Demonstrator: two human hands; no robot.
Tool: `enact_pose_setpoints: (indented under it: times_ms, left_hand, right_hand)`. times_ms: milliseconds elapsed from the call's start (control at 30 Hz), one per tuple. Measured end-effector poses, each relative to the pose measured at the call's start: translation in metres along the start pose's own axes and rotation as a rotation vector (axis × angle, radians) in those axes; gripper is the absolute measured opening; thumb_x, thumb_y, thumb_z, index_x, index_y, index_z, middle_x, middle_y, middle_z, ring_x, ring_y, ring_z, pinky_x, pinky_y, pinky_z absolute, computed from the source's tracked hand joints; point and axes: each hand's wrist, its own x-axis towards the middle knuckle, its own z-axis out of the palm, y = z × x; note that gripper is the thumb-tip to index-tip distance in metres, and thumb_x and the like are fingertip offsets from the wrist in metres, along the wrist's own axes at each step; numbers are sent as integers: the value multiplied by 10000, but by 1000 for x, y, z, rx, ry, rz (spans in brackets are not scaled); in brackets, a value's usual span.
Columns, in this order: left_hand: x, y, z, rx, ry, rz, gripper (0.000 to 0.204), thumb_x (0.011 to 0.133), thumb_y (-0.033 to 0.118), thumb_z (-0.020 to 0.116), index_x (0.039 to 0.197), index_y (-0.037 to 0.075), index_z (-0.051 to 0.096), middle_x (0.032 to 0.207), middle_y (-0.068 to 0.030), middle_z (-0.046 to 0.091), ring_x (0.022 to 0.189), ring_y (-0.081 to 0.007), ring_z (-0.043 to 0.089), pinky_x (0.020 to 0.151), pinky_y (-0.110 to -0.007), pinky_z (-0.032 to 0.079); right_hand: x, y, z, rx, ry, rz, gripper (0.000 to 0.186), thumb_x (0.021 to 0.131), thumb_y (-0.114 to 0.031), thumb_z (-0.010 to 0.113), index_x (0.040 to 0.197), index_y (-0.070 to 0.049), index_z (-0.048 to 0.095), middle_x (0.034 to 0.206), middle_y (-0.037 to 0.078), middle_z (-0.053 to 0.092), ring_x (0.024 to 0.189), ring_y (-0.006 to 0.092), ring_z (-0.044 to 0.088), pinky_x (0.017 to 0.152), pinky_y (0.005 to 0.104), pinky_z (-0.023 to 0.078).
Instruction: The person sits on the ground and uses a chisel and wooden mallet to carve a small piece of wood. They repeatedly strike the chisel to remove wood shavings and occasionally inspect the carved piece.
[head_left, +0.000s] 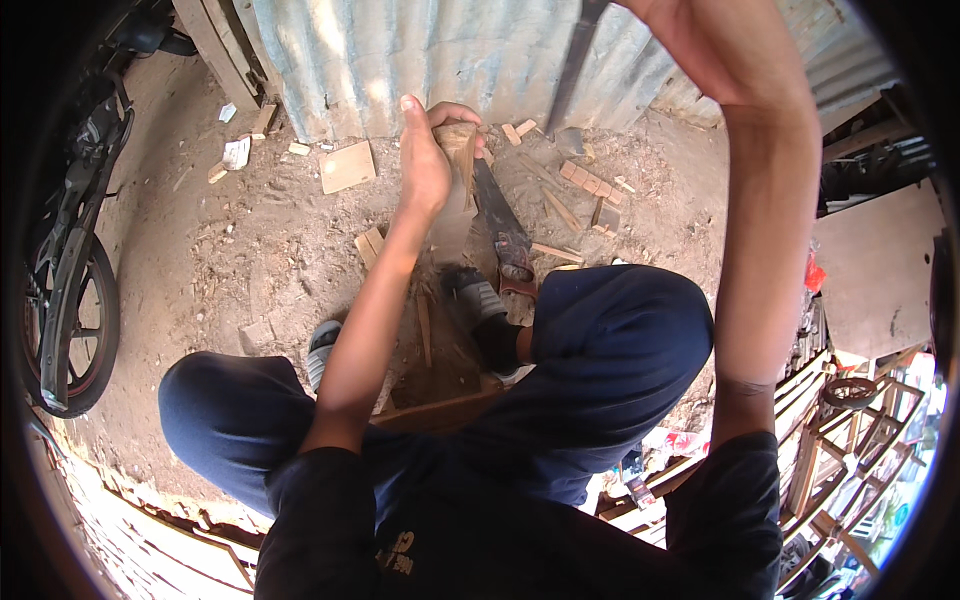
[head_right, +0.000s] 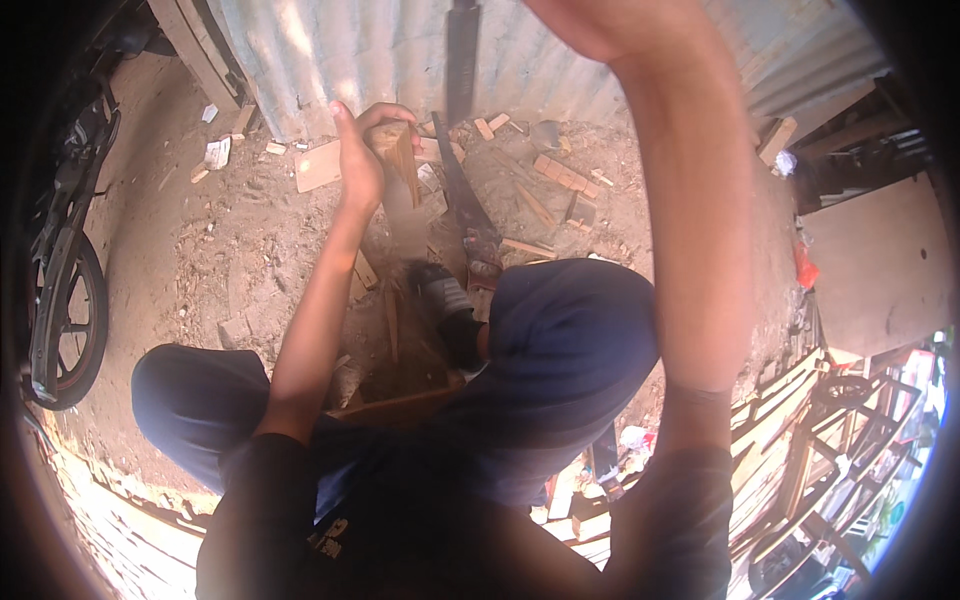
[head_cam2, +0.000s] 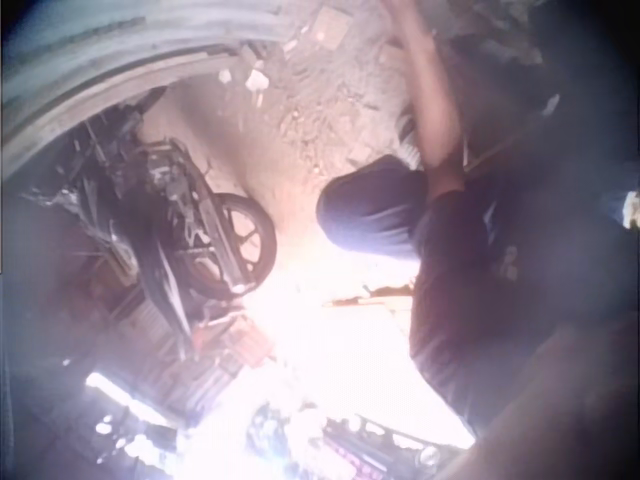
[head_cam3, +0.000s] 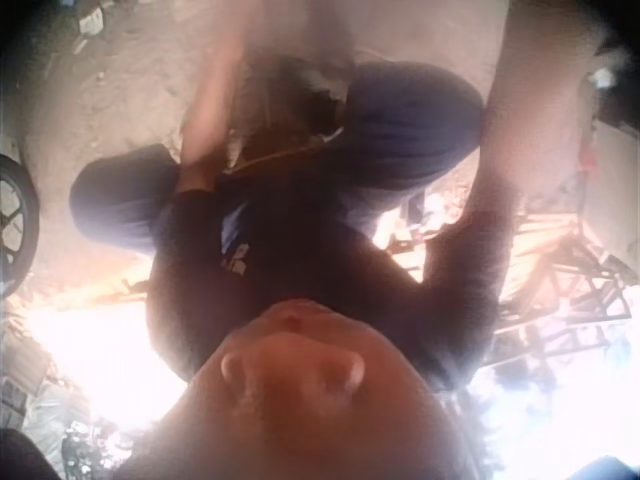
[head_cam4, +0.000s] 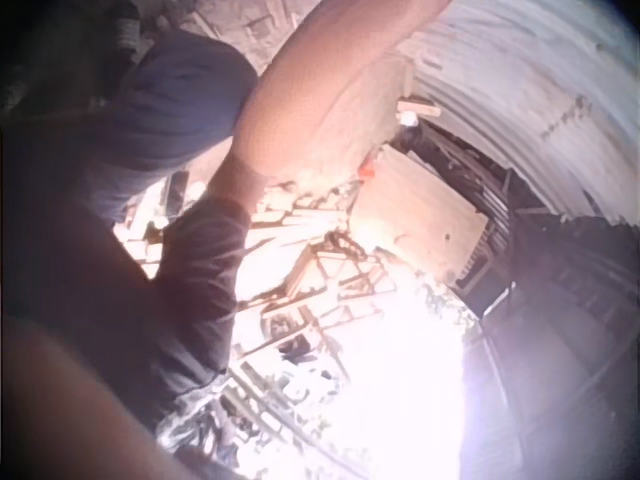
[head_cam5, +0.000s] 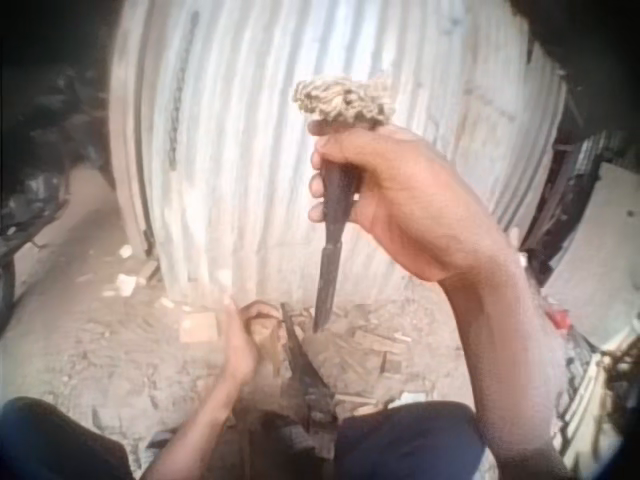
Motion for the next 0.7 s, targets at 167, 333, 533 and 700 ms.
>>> enact_pose_setpoints:
  times_ms: [167, 333, 533, 700]
  left_hand:
    - [-8, 9, -9, 81, -32, 66, 1024, 969, 777, -6, 1021, 4, 665, 797, -91, 640, 750, -191, 634, 794, -316, 512]
    - [-9, 16, -15, 45, -149, 33, 1030, 977, 770, -2, 1043, 0, 678, 840, -86, 655, 795, -191, 637, 840, -332, 509]
    - [-1, 11, -28, 59, -204, -40, 961, 1022, 725, 69, 1009, 6, 706, 837, -84, 681, 821, -204, 658, 867, -348, 517]
    - [6, 2, -34, 182, -199, -12, 960, 1013, 731, 68, 1014, -5, 685, 929, -113, 694, 906, -224, 660, 927, -363, 511]
  right_hand:
    - [-11, 26, 25, -103, 86, 175, 133, 994, -129, 621, 966, -2, 651, 820, 55, 627, 760, 158, 626, 701, 308, 535]
    - [-3, 63, 31, 204, 44, 75, 147, 969, -138, 678, 850, -53, 659, 638, 11, 584, 560, 117, 579, 552, 262, 488]
    - [15, 87, 35, 255, -7, 148, 207, 937, -182, 754, 797, -101, 625, 643, -9, 565, 520, 84, 549, 482, 271, 460]
    - [20, 81, 43, 331, 260, 113, 221, 936, -264, 765, 902, -97, 624, 801, 16, 598, 649, 94, 581, 556, 272, 500]
